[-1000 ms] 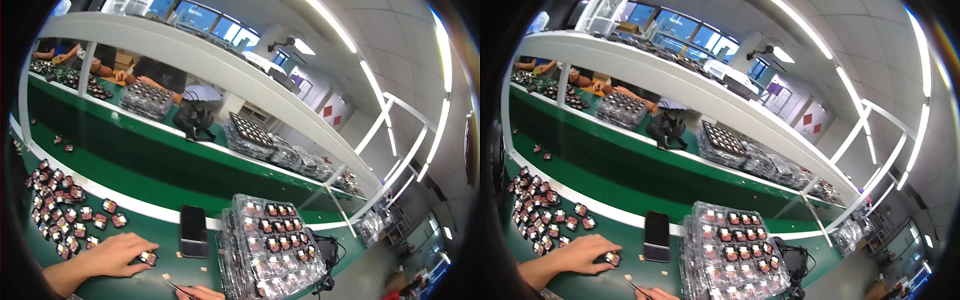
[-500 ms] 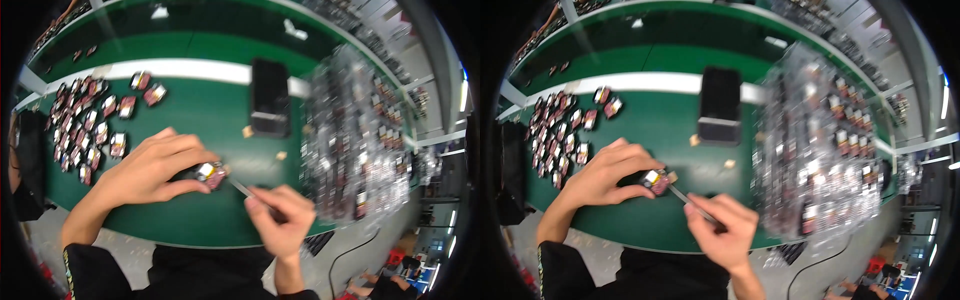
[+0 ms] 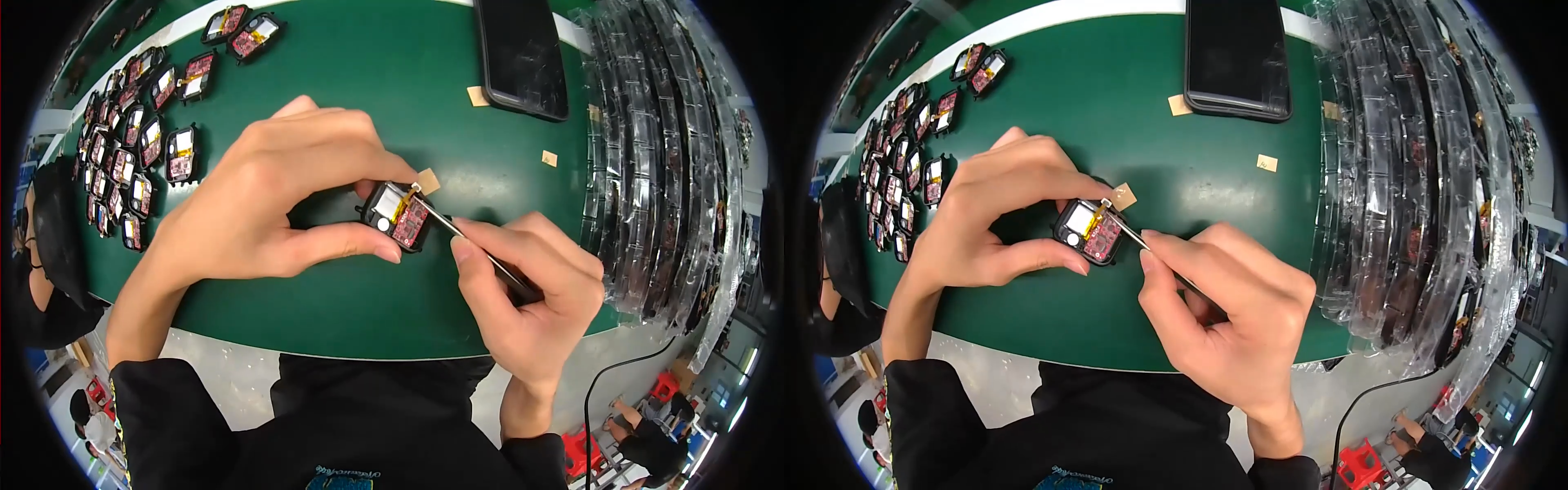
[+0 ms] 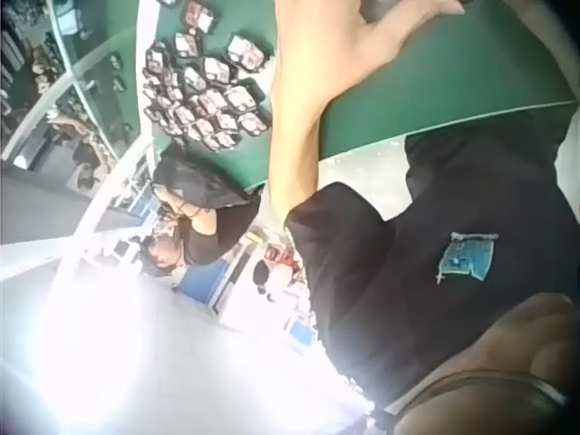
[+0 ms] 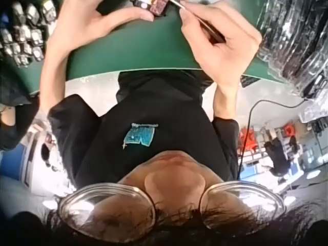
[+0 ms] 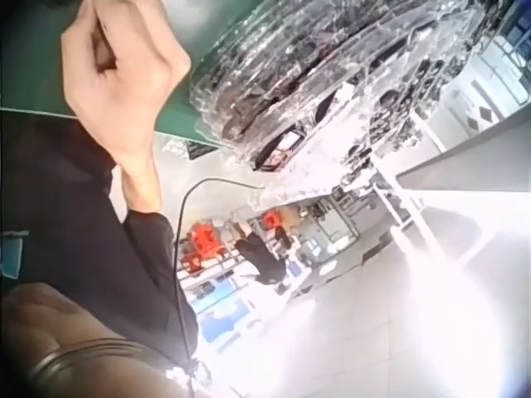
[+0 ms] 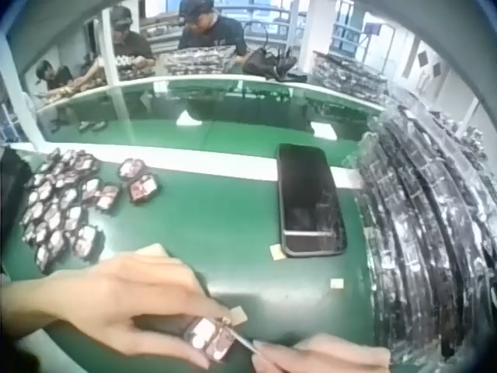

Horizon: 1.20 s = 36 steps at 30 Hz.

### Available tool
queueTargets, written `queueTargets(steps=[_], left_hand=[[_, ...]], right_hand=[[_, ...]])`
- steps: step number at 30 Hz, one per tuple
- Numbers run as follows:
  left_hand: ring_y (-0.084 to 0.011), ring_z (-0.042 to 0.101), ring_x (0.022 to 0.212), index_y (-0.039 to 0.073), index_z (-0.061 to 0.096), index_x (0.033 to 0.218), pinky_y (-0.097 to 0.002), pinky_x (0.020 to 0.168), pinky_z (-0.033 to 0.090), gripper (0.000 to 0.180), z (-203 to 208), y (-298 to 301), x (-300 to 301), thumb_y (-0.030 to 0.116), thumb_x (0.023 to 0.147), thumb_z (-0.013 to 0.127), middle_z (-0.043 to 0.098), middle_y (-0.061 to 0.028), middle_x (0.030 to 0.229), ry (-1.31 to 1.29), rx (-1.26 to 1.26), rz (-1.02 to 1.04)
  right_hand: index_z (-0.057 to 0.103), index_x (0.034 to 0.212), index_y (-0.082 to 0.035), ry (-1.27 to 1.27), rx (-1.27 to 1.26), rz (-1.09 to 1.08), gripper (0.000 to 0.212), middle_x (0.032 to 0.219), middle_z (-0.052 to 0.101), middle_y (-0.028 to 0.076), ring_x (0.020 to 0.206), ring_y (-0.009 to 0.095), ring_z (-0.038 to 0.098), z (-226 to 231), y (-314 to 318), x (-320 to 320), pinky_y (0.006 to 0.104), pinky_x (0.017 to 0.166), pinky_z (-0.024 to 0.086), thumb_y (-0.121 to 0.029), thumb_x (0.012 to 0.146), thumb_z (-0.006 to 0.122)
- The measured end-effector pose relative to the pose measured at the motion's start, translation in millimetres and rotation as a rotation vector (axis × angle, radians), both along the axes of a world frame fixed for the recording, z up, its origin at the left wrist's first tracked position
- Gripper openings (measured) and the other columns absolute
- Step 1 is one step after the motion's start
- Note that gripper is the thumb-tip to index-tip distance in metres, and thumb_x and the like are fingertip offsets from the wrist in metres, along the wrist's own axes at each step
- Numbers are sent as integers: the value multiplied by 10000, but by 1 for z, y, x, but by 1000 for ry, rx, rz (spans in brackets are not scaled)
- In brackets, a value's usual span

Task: Applying small adhesive tape strips to circuit boards for smartwatch assembly using tweezers.

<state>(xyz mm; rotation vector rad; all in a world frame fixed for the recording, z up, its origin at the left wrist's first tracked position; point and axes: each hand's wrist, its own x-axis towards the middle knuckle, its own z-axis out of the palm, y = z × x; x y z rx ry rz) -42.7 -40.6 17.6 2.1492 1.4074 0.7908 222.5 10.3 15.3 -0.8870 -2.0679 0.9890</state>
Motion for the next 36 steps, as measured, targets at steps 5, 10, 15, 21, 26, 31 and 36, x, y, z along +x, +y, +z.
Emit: queueTargets(steps=[5, 10, 15, 21, 26, 31, 36], left_hand=[[-223, 681, 854, 31, 824, 1190, -362, 815, 439, 595, 0, 4, -1, 357, 719, 981, 800, -48, 995, 14, 29, -35], [-202, 650, 814, 32, 823, 1167, -338, 752, 432, 596, 1, 3, 4, 378, 713, 992, 789, -43, 984, 23, 28, -1], [-173, 615, 781, 34, 812, 1142, -312, 693, 410, 606, -1, 6, 5, 400, 700, 1004, 747, -27, 941, 29, 32, 4], [-165, 576, 754, 36, 811, 1137, -316, 700, 404, 607, -1, 5, 2, 398, 690, 1006, 747, -24, 953, 32, 20, -2], [-159, 554, 738, 34, 816, 1139, -314, 706, 394, 628, 1, 7, -4, 428, 688, 1002, 753, -29, 960, 25, -11, -31], [-153, 541, 729, 24, 825, 1150, -313, 701, 374, 685, 1, 12, -11, 482, 669, 993, 775, -39, 992, -40, -51, -85], [-147, 542, 729, 15, 829, 1154, -315, 696, 359, 716, 3, 12, -14, 516, 667, 986, 791, -48, 997, -17, -74, -119]], right_hand=[[861, 1047, 10, -48, -41, -57, 201, 731, 655, 17, 590, 43, 503, 4, -1, -1, 228, 536, 327, 61, 853, 847], [860, 1047, 21, -32, 8, -40, 219, 741, 657, 11, 573, 39, 486, 2, -1, 2, 225, 527, 316, 76, 836, 855], [867, 1062, 16, -15, 162, -65, 288, 761, 665, 4, 543, 22, 451, -8, -2, 3, 225, 501, 298, 110, 789, 868], [872, 1077, 8, -14, 228, -38, 330, 770, 680, 6, 535, 11, 434, -11, -2, -1, 230, 484, 292, 134, 772, 862], [867, 1073, 24, -4, 242, -29, 302, 770, 693, 32, 578, 51, 509, -11, -1, -1, 232, 521, 341, 124, 787, 867], [859, 1065, 41, -19, 32, 6, 255, 764, 692, 59, 627, 88, 568, 4, 1, 3, 239, 565, 380, 107, 818, 850], [856, 1060, 45, -15, -18, 22, 241, 762, 691, 62, 638, 93, 575, 4, 2, 5, 242, 578, 385, 95, 825, 844]])
